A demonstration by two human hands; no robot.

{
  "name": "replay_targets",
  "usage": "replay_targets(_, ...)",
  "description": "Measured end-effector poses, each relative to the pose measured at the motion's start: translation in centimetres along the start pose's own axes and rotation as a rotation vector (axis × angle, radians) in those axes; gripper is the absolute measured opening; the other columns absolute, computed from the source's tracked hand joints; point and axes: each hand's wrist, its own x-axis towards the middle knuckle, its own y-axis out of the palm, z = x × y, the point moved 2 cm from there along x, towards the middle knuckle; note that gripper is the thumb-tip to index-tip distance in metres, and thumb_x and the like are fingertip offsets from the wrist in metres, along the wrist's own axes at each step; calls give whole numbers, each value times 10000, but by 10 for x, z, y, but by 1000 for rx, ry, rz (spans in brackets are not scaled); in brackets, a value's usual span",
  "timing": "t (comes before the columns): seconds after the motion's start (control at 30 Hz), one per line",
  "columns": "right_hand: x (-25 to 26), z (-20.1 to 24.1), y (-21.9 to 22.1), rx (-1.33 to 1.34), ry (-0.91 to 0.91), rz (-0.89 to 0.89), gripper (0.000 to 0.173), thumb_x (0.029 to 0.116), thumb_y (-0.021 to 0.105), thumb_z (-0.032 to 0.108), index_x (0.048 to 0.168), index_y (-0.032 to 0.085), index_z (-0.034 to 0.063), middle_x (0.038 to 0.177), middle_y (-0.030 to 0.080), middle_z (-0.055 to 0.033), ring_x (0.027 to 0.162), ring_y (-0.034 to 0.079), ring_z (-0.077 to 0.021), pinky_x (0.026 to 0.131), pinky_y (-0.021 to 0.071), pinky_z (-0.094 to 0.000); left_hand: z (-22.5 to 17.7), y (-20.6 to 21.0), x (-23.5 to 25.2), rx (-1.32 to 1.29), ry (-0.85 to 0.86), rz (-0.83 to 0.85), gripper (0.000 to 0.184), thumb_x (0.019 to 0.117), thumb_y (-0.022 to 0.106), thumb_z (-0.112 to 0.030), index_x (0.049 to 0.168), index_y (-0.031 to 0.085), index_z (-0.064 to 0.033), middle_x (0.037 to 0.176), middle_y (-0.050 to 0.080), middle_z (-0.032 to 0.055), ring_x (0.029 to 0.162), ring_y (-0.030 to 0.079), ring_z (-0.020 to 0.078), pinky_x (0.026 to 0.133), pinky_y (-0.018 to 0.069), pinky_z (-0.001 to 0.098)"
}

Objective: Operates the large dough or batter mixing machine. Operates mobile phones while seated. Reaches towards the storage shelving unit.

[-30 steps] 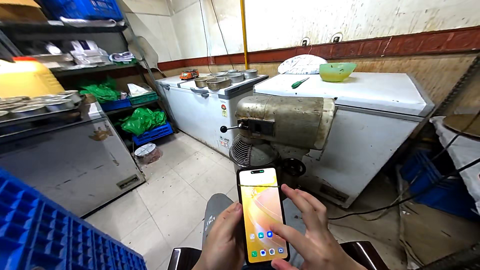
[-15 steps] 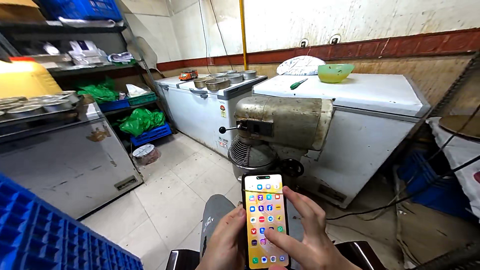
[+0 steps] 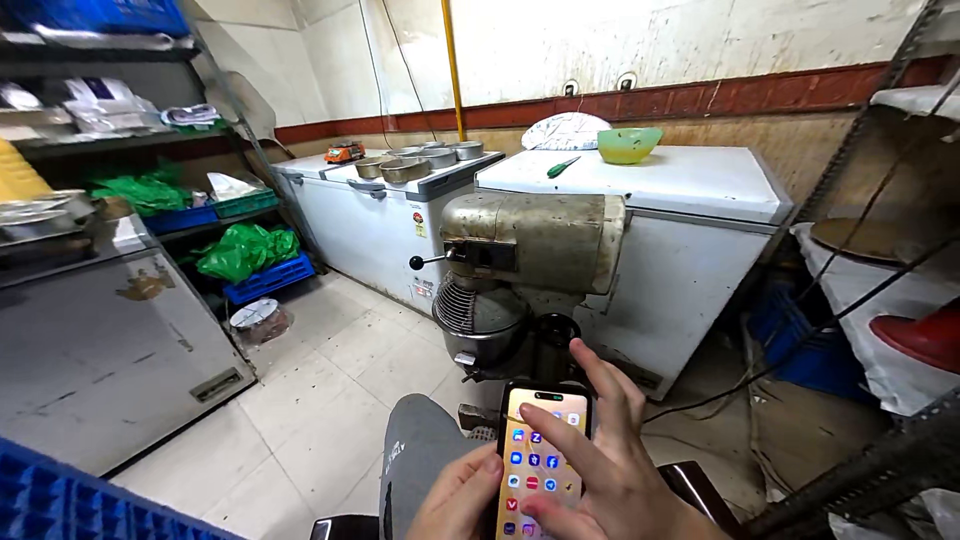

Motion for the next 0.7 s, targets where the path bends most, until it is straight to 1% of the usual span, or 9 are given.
replay_targets(0.1, -1, 1, -1, 64, -28, -7, 598, 883, 545, 765, 1373, 555, 421, 1648, 254, -159, 1537, 214, -361, 1200, 288, -542, -2, -3, 1, -17, 17, -29, 388, 1129, 329, -213, 1254, 632, -5, 1110, 743, 143, 1024, 732, 209, 935, 598, 426)
replay_targets(0.2, -2, 1, 0, 89, -44, -18, 600, 887, 530, 769, 1362, 572, 406, 1640, 276, -154, 1534, 230, -354, 1200, 299, -545, -5, -4, 2, -46, 24, -70, 398, 1129, 310, -207, 1248, 623, 7, 1111, 740, 159, 1024, 734, 223, 931, 602, 431)
replay_targets(0.27, -2, 0, 0, 87, -47, -18, 588, 895, 518, 768, 1349, 585, 401, 1634, 285, -146, 1530, 237, -347, 1197, 303, -538, -6, -5, 2, -64, 31, -98, 402, 1129, 319, -221, 1250, 623, 12, 1113, 737, 173, 1023, 735, 235, 932, 602, 439)
replay_targets(0.37, -2, 1, 1, 89, -58, 1, 570, 899, 526, 757, 1324, 606, 386, 1632, 300, -147, 1517, 262, -358, 1184, 322, -545, -9, -8, 3, -65, 46, -128, 407, 1126, 318, -229, 1258, 616, 15, 1118, 732, 182, 1024, 734, 242, 927, 604, 444)
replay_targets(0.53, -2, 0, 3, 80, -80, 16, 539, 910, 541, 733, 1297, 619, 365, 1609, 340, -147, 1506, 287, -353, 1177, 328, -537, -14, -12, 5, -109, 95, -122, 399, 1123, 365, -259, 1216, 641, 13, 1118, 731, 194, 1024, 737, 247, 937, 599, 442)
replay_targets(0.63, -2, -1, 3, 66, -63, 6, 524, 916, 538, 728, 1291, 618, 370, 1610, 338, -143, 1504, 290, -354, 1171, 340, -539, -15, -13, 4, -121, 95, -110, 397, 1125, 364, -258, 1228, 633, 16, 1130, 726, 203, 1038, 733, 255, 947, 595, 450)
replay_targets(0.7, -1, -2, 2, 43, -40, -7, 529, 911, 550, 723, 1310, 606, 380, 1617, 336, -144, 1506, 291, -362, 1165, 338, -553, -14, -13, 4, -124, 83, -98, 400, 1126, 362, -255, 1246, 626, 21, 1139, 722, 205, 1049, 728, 260, 957, 589, 456)
